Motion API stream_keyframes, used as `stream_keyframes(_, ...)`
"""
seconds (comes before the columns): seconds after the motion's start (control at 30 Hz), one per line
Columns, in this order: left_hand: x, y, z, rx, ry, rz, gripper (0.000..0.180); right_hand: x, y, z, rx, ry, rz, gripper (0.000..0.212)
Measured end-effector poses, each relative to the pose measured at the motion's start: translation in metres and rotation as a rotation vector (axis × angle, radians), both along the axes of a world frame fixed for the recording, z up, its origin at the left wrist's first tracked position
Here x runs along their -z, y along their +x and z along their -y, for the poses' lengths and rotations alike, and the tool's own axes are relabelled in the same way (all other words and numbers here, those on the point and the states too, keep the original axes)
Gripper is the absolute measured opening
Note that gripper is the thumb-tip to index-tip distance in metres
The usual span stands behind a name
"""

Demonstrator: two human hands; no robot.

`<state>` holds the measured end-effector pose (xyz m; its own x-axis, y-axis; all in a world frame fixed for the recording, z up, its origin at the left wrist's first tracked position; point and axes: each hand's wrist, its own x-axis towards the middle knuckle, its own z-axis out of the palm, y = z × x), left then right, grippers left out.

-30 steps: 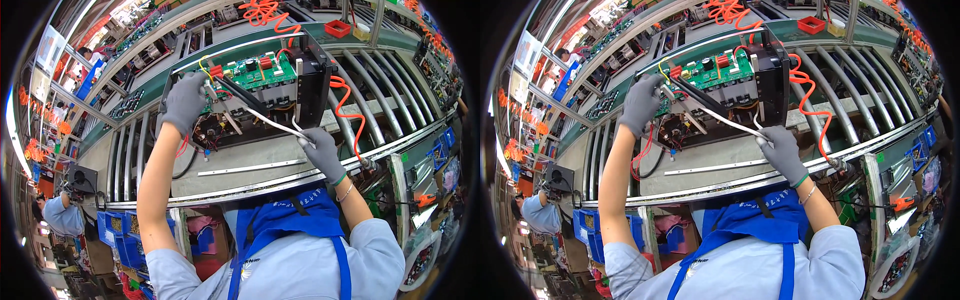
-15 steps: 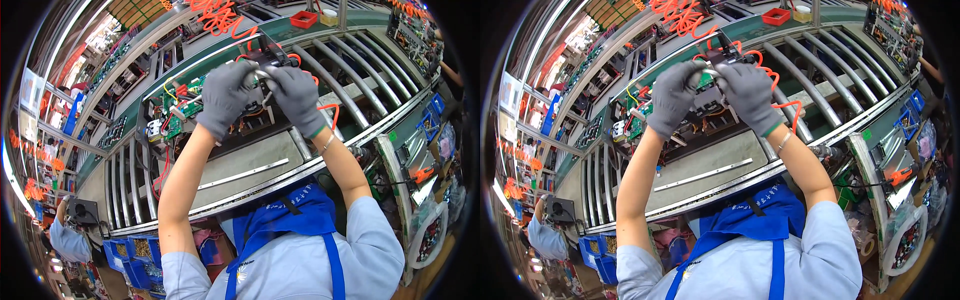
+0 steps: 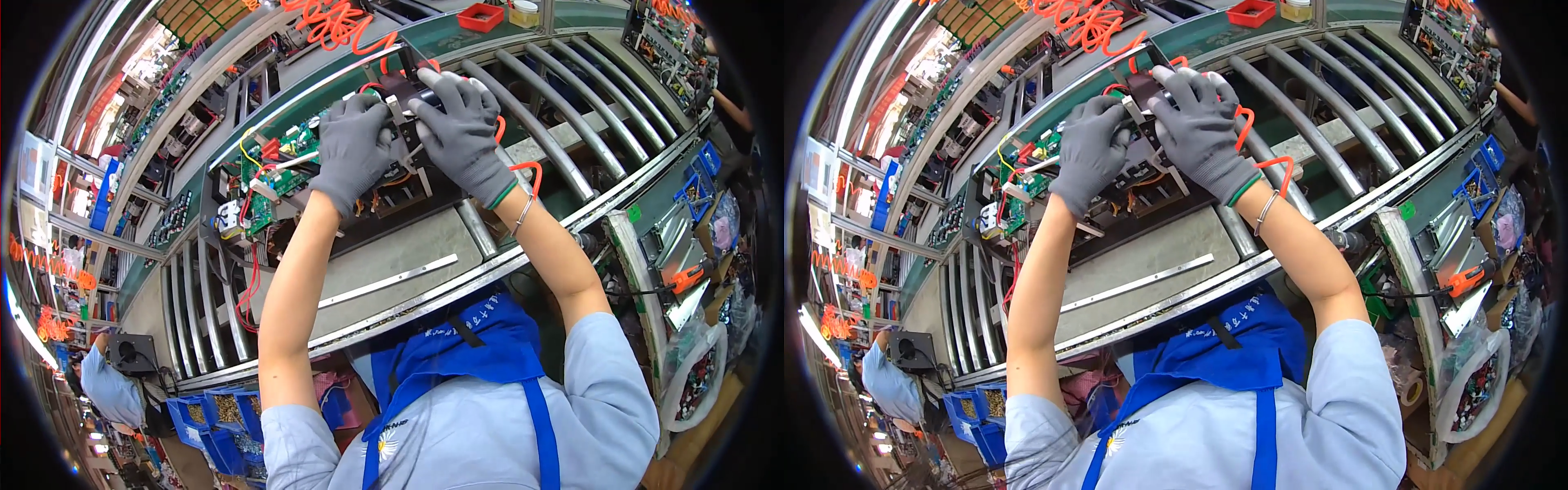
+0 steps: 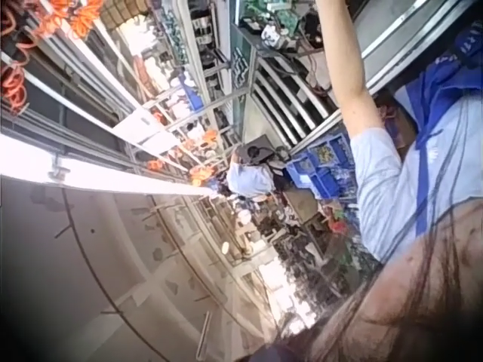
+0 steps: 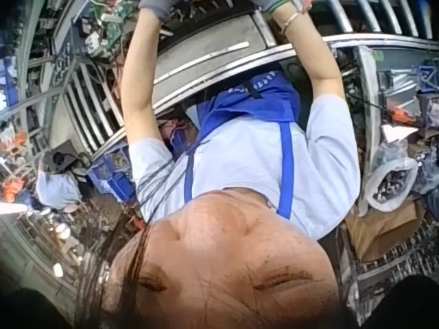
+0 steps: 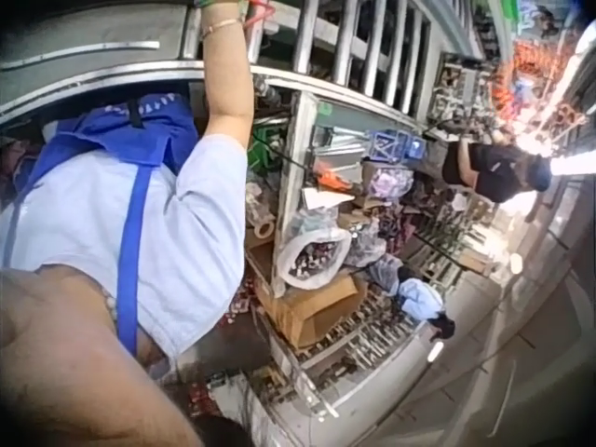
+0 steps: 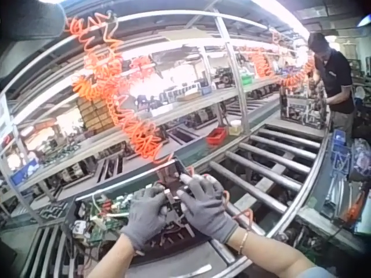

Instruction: The person assembles an industrial power supply unit by attaching a printed circuit board to a metal chassis with screws using a pneumatic screwdriver, then connects a wiring harness by hand.

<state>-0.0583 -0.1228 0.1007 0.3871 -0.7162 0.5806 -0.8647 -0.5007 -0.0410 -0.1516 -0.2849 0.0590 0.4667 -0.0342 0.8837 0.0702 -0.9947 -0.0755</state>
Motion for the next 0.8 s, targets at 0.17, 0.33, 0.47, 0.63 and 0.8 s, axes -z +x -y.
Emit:
stream_keyframes(0.17,0.012,-0.023,-0.019,-0.194,-0.042,0.085,0.038,0.006,0.008,-0.002,-0.003,-0.007,0.030,0.024)
stream_keyframes(0.33,0.029,-0.029,-0.038,-0.213,-0.050,0.201,0.049,0.013,0.019,-0.005,-0.017,0.019,0.075,0.023)
stream_keyframes(0.47,0.034,-0.060,-0.076,-0.080,-0.284,0.175,0.044,0.001,-0.004,-0.011,-0.103,0.046,0.144,0.034)
stream_keyframes(0.63,0.116,-0.094,-0.145,-0.234,-0.240,-0.153,0.039,0.020,-0.046,-0.033,-0.275,0.162,0.124,0.032)
stream_keyframes(0.8,0.212,-0.126,-0.183,-0.306,-0.078,-0.449,0.034,0.163,-0.089,-0.075,-0.394,0.390,-0.391,0.037)
